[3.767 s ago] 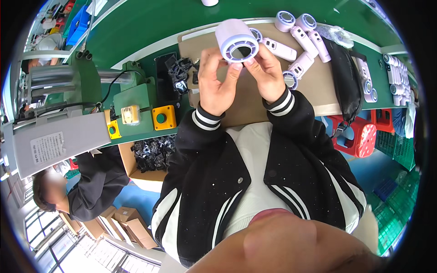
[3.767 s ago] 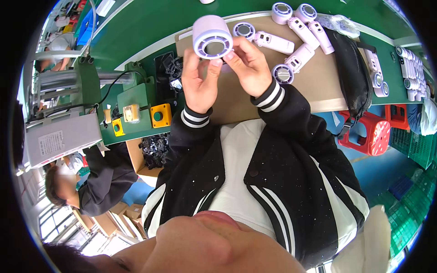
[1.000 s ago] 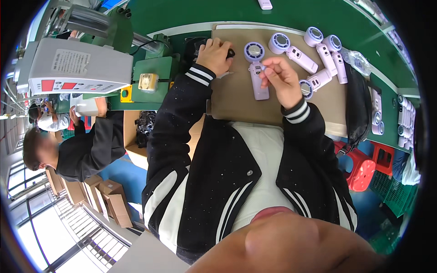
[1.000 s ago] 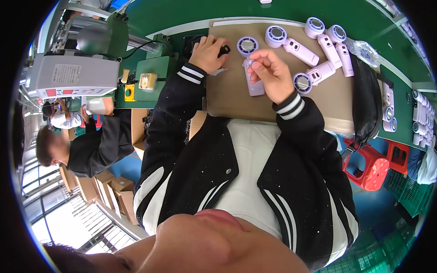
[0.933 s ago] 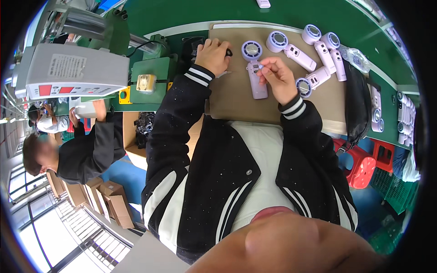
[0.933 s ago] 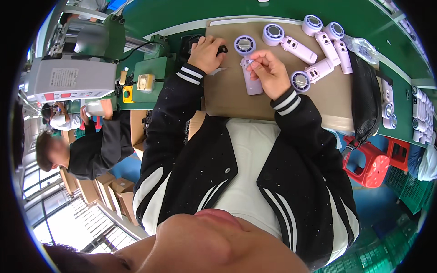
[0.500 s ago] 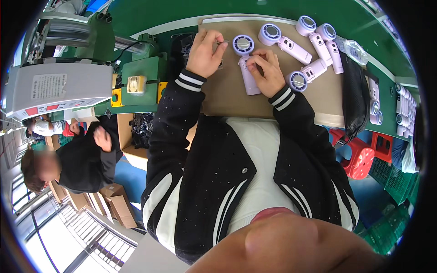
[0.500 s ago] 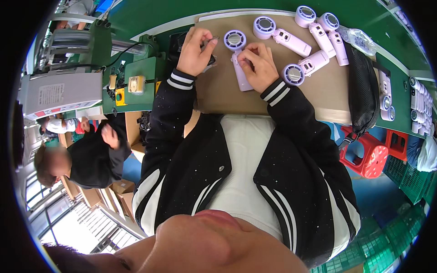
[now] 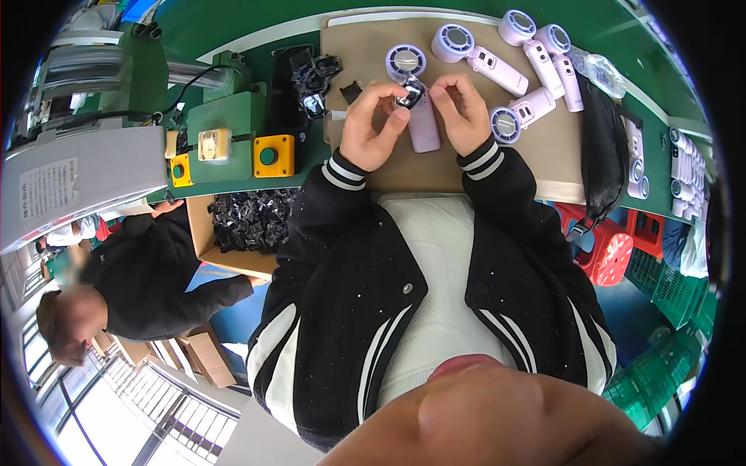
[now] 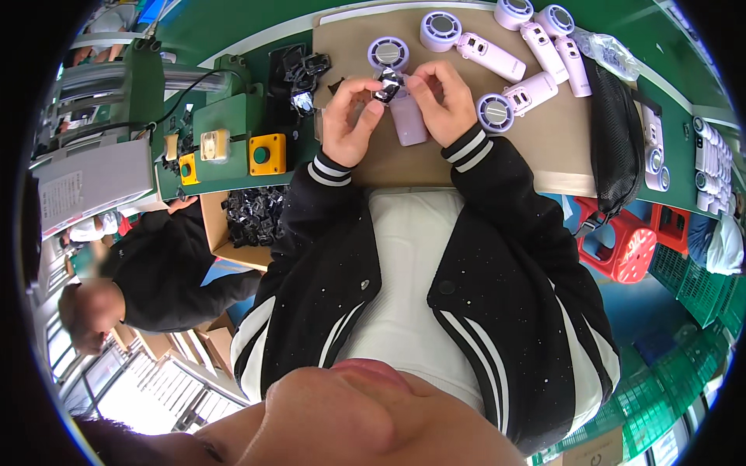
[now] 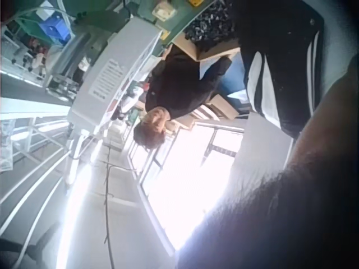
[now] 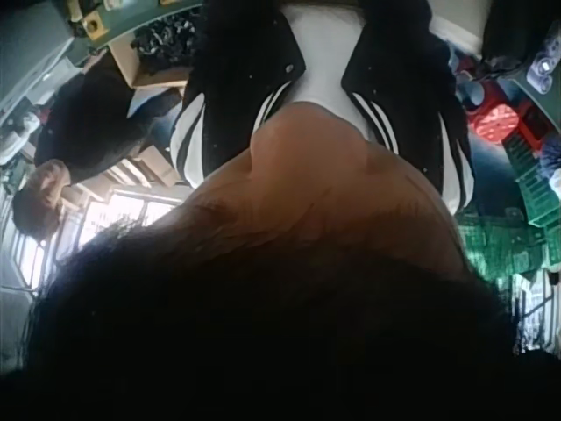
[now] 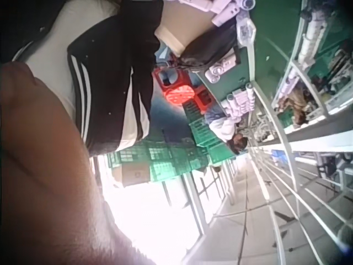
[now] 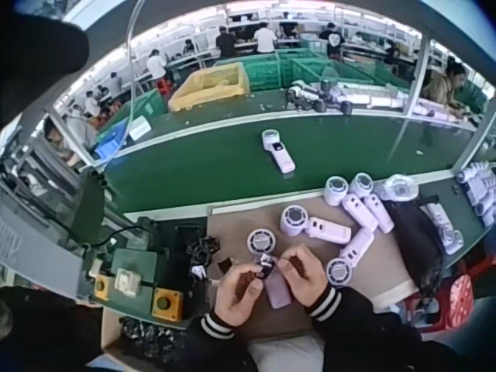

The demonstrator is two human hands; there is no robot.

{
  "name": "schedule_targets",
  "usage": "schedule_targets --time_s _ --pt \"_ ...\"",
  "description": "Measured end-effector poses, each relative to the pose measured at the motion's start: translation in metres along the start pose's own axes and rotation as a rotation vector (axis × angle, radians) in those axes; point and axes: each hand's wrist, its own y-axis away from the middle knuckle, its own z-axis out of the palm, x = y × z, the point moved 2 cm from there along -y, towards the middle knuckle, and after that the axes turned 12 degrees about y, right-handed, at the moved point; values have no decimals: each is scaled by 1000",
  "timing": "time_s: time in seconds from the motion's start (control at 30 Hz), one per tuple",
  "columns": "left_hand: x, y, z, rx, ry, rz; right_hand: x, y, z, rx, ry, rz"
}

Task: Assembling handheld electronic fans by attaching circular guards to the fan bodies and testing them at a production station.

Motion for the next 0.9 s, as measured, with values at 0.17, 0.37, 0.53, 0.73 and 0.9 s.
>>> schedule_targets --time_s 0.17,0.37,0.53,0.73,0.9 --pt "-19 6 13 213 195 -33 -10 1 4 -187 66 -5" --pt "-12 1 13 219 155 -135 -10 -2 4 -85 -24 23" --pt "-17 0 4 135 -232 -50 -15 -5 4 -104 -16 -58" --pt "-21 5 5 231 54 -219 -17 -4 3 -9 5 2" --pt "-21 8 6 269 58 -250 -7 -4 1 -73 184 13"
